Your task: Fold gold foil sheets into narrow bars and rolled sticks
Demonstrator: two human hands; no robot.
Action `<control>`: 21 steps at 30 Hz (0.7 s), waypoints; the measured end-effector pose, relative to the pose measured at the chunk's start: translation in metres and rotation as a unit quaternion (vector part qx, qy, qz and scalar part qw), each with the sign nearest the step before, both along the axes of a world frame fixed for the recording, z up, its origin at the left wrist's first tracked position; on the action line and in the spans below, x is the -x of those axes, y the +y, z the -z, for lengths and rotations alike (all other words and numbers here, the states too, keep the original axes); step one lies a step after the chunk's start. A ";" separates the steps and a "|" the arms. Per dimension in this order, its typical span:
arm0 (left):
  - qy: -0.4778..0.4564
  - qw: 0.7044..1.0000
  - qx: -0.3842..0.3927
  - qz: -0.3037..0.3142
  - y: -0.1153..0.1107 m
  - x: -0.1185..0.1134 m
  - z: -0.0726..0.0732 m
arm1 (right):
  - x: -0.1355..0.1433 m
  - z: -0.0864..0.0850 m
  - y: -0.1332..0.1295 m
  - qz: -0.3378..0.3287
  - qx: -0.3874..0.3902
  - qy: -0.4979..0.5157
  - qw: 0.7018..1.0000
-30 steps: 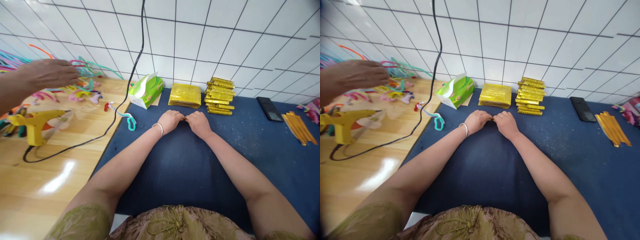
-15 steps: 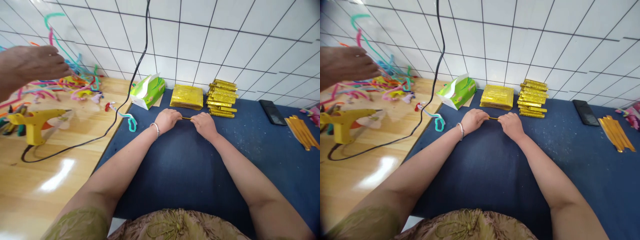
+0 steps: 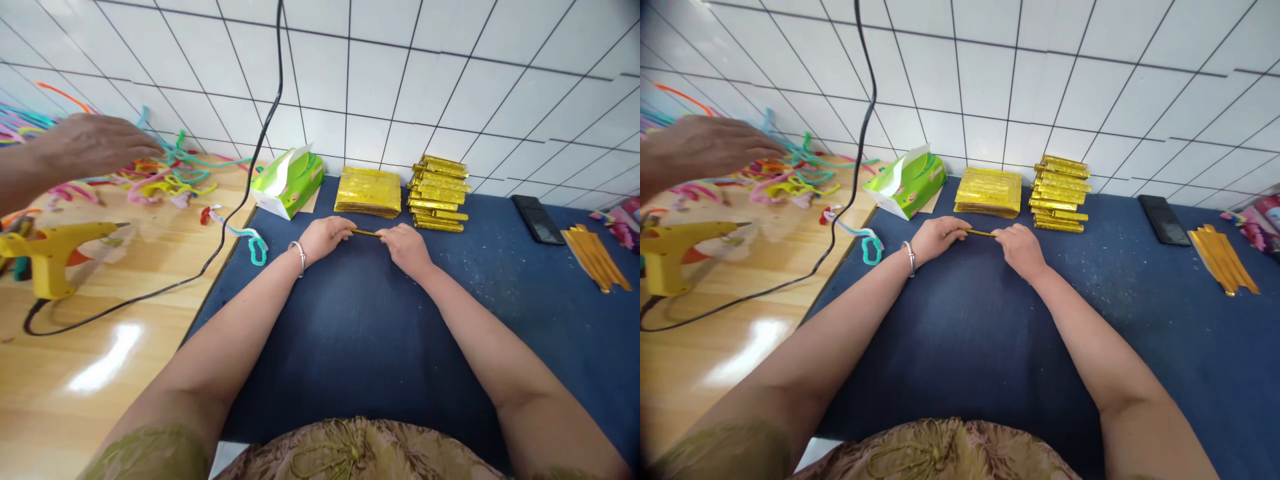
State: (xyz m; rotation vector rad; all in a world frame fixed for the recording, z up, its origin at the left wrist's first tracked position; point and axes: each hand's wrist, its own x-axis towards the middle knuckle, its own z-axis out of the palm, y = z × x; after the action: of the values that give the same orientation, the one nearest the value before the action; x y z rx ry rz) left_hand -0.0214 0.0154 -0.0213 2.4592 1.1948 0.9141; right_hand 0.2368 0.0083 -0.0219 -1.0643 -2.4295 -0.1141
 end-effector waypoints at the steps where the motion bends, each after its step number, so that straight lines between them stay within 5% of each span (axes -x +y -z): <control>1: -0.013 1.000 0.008 -0.011 0.000 0.001 -0.001 | -0.001 0.000 0.001 0.002 -0.001 0.006 1.000; 5: -0.036 0.998 0.043 -0.026 0.000 0.003 -0.003 | -0.004 0.003 0.004 0.007 -0.005 0.028 1.000; 21: 0.004 0.998 -0.013 -0.056 0.000 0.004 -0.005 | -0.004 0.000 0.002 0.021 -0.025 0.036 0.999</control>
State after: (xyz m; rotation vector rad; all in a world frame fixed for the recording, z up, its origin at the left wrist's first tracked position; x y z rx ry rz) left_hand -0.0254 0.0153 -0.0167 2.4383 1.3431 0.9564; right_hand 0.2411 0.0098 -0.0219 -1.0788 -2.3284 -0.1455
